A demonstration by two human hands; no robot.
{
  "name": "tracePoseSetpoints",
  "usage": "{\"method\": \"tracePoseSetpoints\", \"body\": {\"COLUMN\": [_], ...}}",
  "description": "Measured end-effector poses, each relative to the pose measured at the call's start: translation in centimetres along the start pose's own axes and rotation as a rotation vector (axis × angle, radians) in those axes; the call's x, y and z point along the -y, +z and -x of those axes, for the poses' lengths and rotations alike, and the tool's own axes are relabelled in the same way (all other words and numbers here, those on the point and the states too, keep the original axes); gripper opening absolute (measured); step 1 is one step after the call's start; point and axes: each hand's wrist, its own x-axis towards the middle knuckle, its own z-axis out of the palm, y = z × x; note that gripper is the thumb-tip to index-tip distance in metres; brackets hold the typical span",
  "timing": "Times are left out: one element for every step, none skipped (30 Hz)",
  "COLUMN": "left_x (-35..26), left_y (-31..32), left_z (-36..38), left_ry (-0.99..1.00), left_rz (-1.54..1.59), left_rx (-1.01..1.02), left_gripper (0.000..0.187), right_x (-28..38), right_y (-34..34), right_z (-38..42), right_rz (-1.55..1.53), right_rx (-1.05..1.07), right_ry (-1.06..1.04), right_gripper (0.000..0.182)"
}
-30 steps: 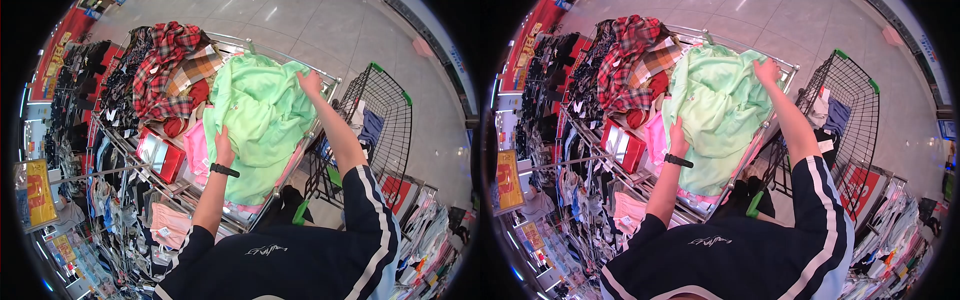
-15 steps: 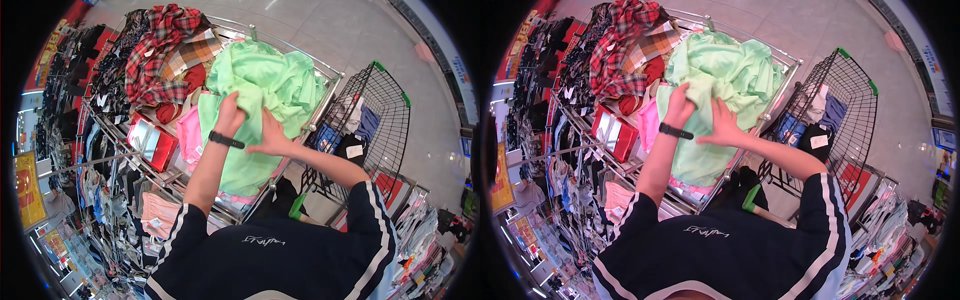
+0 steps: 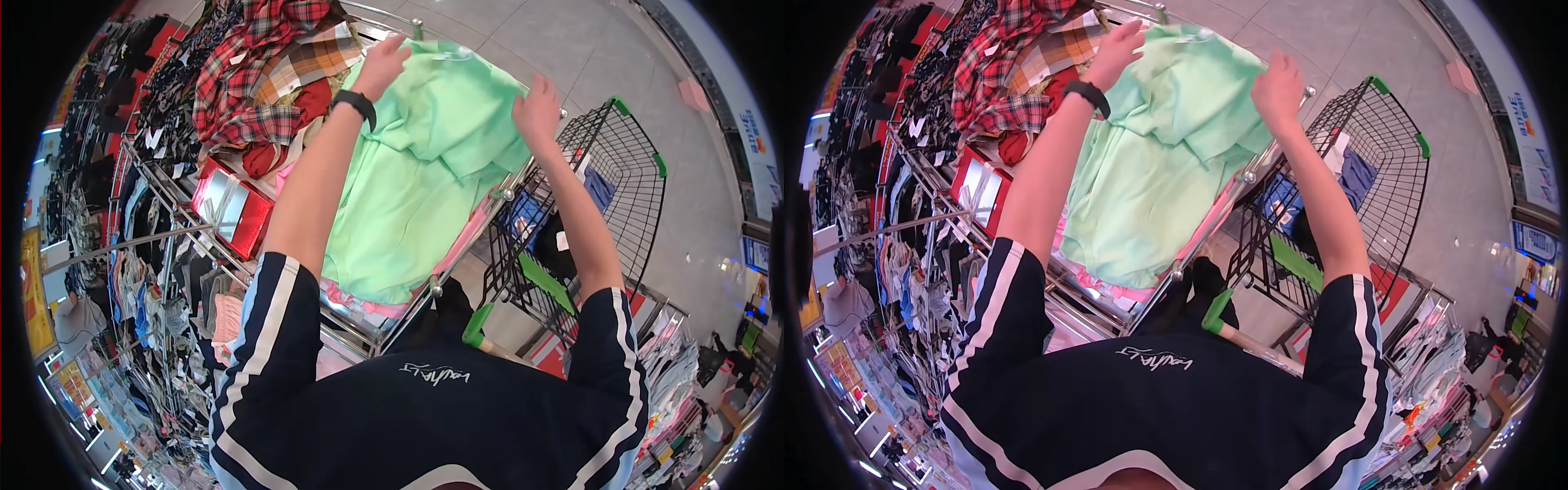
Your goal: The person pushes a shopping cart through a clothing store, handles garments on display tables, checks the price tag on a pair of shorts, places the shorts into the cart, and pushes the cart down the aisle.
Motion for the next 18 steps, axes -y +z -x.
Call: {"method": "tracePoseSetpoints", "body": {"left_x": [0.4,1.5,4.1,5.3,5.3,6.8,7.5,8.8,9.8,11.4,12.1,11.4,10.8,10.3,10.7,11.0,11.3,11.7], "left_y": [-0.6,-0.7,-1.1,-1.1,-1.4,-1.8,-2.3,-2.9,-3.8,-4.7,-5.3,-5.2,-5.0,-4.9,-4.7,-4.3,-4.1,-4.1], "left_z": [1.1,3.6,6.3,10.3,15.0,19.6,24.3,28.6,32.7,36.5,39.7,42.0,43.7,44.8,45.8,46.4,46.9,47.5], "left_ry": [0.16,0.132,0.398,0.451,0.388,0.338,0.201,0.077,-0.056,-0.088,-0.12,-0.166,-0.205,-0.242,-0.257,-0.315,-0.371,-0.426], "left_rz": [-0.355,-0.515,-0.597,-0.693,-0.775,-0.881,-0.944,-0.996,-1.068,-1.097,-1.122,-1.113,-1.1,-1.084,-1.064,-0.954,-0.842,-0.731], "left_rx": [-0.068,-0.164,-0.263,-0.315,-0.246,-0.229,-0.229,-0.237,-0.232,-0.244,-0.258,-0.28,-0.306,-0.335,-0.39,-0.4,-0.412,-0.424], "left_gripper": [0.044,0.048,0.046,0.046,0.051,0.055,0.055,0.056,0.057,0.059,0.061,0.061,0.062,0.062,0.059,0.058,0.056,0.055], "right_x": [1.2,2.5,4.0,5.4,6.1,6.0,6.0,6.1,5.0,5.1,5.4,5.7,6.1,6.4,6.8,7.3,7.7,8.1], "right_y": [-0.5,-0.7,0.0,1.1,2.3,3.6,5.3,7.0,8.7,9.3,9.5,9.4,9.0,8.6,8.3,8.0,7.8,8.1], "right_z": [0.7,1.8,3.2,4.9,6.2,6.8,7.3,7.8,7.6,7.2,6.9,6.8,6.4,6.1,6.0,5.9,6.2,6.8], "right_rz": [0.082,0.158,0.119,0.079,0.041,0.105,0.17,0.236,0.407,0.422,0.441,0.465,0.475,0.49,0.509,0.528,0.521,0.534], "right_rx": [-0.013,-0.023,0.07,0.16,0.248,0.38,0.511,0.644,0.762,0.784,0.805,0.824,0.865,0.886,0.909,0.93,0.917,0.881], "right_ry": [-0.162,-0.325,-0.403,-0.479,-0.552,-0.528,-0.505,-0.484,-0.476,-0.471,-0.466,-0.463,-0.457,-0.446,-0.442,-0.443,-0.426,-0.41], "right_gripper": [0.067,0.071,0.074,0.077,0.08,0.083,0.086,0.089,0.094,0.094,0.093,0.093,0.092,0.091,0.091,0.091,0.088,0.087]}}
